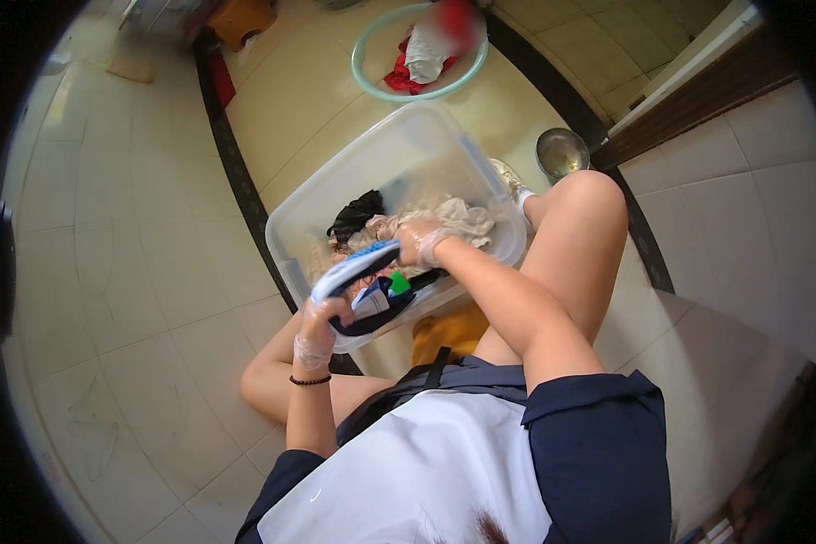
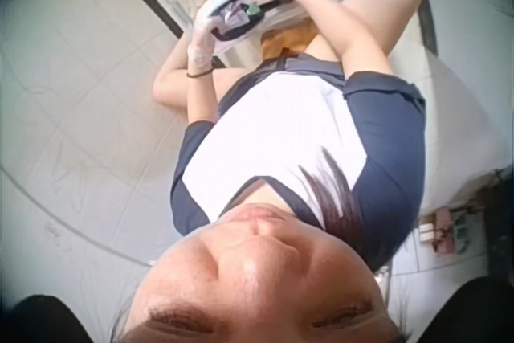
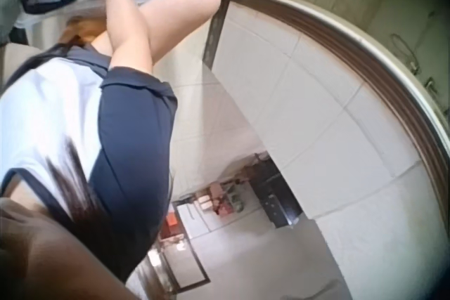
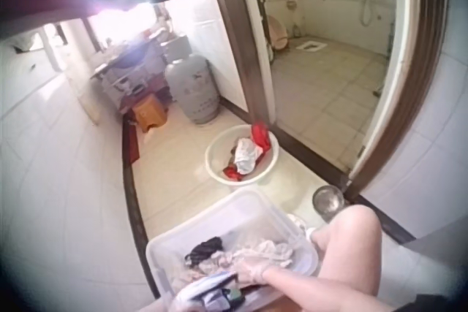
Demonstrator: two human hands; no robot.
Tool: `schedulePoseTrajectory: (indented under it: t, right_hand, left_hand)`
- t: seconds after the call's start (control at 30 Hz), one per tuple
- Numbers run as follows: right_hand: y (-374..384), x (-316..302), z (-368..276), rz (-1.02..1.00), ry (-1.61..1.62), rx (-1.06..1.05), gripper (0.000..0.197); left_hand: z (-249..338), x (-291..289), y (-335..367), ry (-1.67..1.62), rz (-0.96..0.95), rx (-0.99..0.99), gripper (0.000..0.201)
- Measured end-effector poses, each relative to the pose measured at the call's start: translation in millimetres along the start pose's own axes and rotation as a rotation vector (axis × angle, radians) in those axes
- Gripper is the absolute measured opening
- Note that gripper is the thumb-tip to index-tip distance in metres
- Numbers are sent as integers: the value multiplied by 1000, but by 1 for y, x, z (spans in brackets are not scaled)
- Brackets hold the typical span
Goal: The person sits on the floor and hand-washes various garments in a clear plastic tub filled with water. They scrub the clothes using a green brush and their gloved hands, then wring out the excess water and transfer the items into a separate light blue basin.
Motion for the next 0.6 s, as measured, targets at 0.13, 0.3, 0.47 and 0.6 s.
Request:
schedulePoseTrajectory:
  t: [0.13,0.3,0.47,0.6]
  right_hand:
    - [19,12,39,146,527,-180,33]
    - [-4,20,-47,-41,1309,-389,45]
    - [-46,25,-99,469,584,-702,34]
    - [-36,12,-100,813,472,-848,29]
  left_hand:
    - [-48,-24,24,-902,418,-243,38]
    - [-98,-27,57,-858,319,-353,43]
    - [-83,-8,73,-970,128,-116,24]
    - [-72,3,73,-937,118,142,20]
Point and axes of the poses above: each hand's wrist, its own y-axis towards the middle knuckle, its own x-axis out of the palm, z = x × y, the point moved 2 cm from there along y, towards the middle knuckle, and after that the axes turned 11 degrees about y, right-handed, at the moved point
